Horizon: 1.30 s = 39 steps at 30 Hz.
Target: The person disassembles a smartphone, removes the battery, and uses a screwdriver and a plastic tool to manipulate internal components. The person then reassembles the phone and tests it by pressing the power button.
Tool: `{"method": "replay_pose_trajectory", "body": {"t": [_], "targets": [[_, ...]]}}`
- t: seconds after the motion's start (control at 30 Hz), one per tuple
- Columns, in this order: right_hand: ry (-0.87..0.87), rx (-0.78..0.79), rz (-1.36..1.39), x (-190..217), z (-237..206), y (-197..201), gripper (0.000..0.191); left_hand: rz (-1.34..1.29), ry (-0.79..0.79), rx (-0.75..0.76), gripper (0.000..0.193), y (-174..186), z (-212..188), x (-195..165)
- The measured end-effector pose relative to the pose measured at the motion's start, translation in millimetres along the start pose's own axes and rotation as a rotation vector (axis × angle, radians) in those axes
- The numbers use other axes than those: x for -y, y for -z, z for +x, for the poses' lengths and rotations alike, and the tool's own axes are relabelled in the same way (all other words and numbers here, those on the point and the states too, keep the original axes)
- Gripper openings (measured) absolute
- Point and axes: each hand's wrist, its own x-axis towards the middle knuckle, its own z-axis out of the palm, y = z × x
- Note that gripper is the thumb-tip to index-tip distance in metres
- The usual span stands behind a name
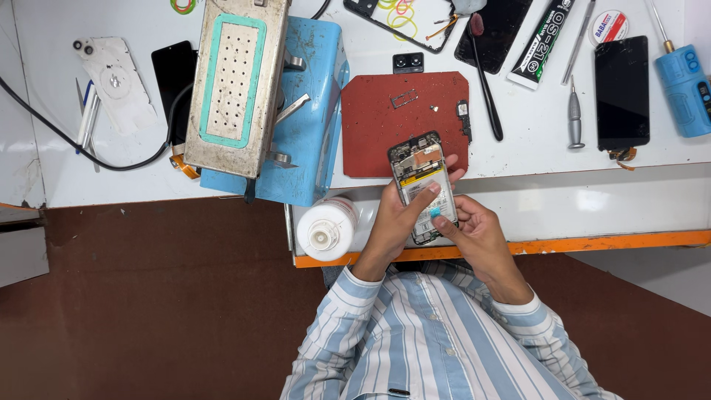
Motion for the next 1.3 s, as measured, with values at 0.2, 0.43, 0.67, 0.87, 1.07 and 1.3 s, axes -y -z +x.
{"method": "replay_pose_trajectory", "body": {"t": [0.2,0.43,0.67,0.87,1.07,1.3], "targets": [[0.071,0.045,-0.342,23,8,-1,0.028,-0.144,-0.056,-0.204,0.049,1,-6,4],[0.526,-0.291,-0.842,92,38,9,0.013,-0.117,-0.027,-0.292,0.046,8,-33,-1],[0.883,-0.302,-1.061,137,121,2,0.006,-0.120,-0.031,-0.281,0.045,14,-42,-3],[1.048,-0.326,-1.247,155,182,-5,0.011,-0.097,-0.027,-0.278,0.046,20,-42,-9],[1.053,-0.257,-1.586,162,197,-5,0.024,-0.094,-0.041,-0.266,0.046,27,-42,-20],[1.121,-0.164,-1.446,162,200,-2,0.012,-0.122,-0.057,-0.239,0.043,28,-36,-27]]}}
